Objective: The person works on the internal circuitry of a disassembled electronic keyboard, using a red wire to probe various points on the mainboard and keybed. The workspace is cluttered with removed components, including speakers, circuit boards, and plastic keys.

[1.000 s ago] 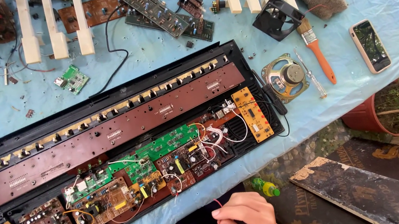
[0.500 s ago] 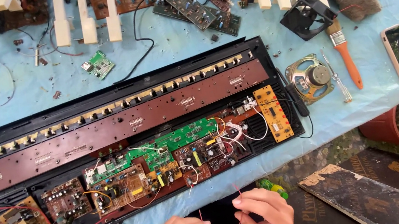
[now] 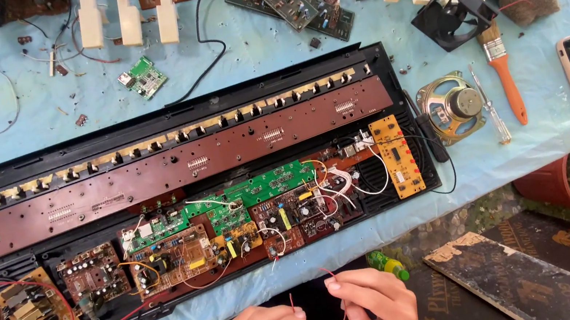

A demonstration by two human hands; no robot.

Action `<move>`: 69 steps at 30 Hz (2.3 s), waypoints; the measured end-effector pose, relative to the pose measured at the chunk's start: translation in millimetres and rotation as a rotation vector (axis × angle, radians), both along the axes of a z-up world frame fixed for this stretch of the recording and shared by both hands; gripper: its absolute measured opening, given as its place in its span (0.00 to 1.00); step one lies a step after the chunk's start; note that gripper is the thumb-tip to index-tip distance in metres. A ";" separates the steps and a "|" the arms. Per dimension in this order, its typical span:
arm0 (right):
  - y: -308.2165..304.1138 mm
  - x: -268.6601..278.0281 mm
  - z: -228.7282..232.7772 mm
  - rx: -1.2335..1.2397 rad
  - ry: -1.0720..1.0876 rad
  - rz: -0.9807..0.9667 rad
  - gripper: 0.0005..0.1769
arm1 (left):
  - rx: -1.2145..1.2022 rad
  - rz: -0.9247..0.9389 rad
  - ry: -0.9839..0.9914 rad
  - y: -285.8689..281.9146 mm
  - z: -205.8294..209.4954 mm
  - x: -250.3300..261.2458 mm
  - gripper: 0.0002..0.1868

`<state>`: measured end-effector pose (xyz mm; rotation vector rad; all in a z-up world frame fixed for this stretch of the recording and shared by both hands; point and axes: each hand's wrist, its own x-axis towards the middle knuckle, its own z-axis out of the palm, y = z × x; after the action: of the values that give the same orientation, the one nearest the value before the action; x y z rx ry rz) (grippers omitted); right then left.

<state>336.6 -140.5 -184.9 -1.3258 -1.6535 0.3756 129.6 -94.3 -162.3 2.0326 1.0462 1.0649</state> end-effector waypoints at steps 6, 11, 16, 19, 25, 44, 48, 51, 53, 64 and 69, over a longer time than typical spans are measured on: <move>-4.5 1.8 -7.3 -0.050 0.038 0.095 0.36 | 0.079 -0.100 -0.017 1.9 -9.3 -5.5 0.10; -4.2 -4.5 -13.8 -0.084 0.034 0.119 0.36 | 0.076 -0.180 -0.008 0.2 -1.7 -3.8 0.10; -2.4 -6.1 -13.2 -0.111 0.040 0.105 0.29 | 0.089 -0.186 -0.016 -1.0 -7.8 -4.4 0.10; -1.1 -5.8 -11.7 -0.119 0.049 0.133 0.26 | 0.071 -0.185 -0.027 -2.3 -13.0 -7.7 0.10; 4.5 -3.9 -10.2 -0.038 -0.077 0.199 0.15 | 0.092 -0.004 -0.092 3.1 -4.5 -2.3 0.07; -9.2 -3.5 -17.3 -0.029 -0.072 0.122 0.08 | 0.168 0.026 -0.256 -1.2 -23.1 -14.1 0.07; -6.1 -12.0 -5.1 -0.067 -0.082 0.060 0.08 | 0.136 -0.014 -0.265 2.7 -13.8 -18.4 0.05; -4.3 -4.9 -13.1 -0.030 -0.098 0.138 0.09 | 0.160 -0.001 -0.251 4.9 -19.2 -17.9 0.04; 1.5 -5.0 -11.5 -0.007 -0.096 0.156 0.08 | 0.168 -0.016 -0.220 9.7 -12.8 -19.9 0.03; 20.0 -36.6 0.1 0.060 0.204 0.209 0.09 | 0.146 -0.006 -0.028 18.7 9.7 -21.5 0.06; -0.6 -40.7 -17.3 -0.223 0.198 -0.046 0.14 | 0.108 0.060 -0.042 18.2 4.6 -11.4 0.05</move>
<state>295.9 -141.1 -202.2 -1.4375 -1.4453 0.6580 118.2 -76.2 -157.7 2.0651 1.0543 1.2142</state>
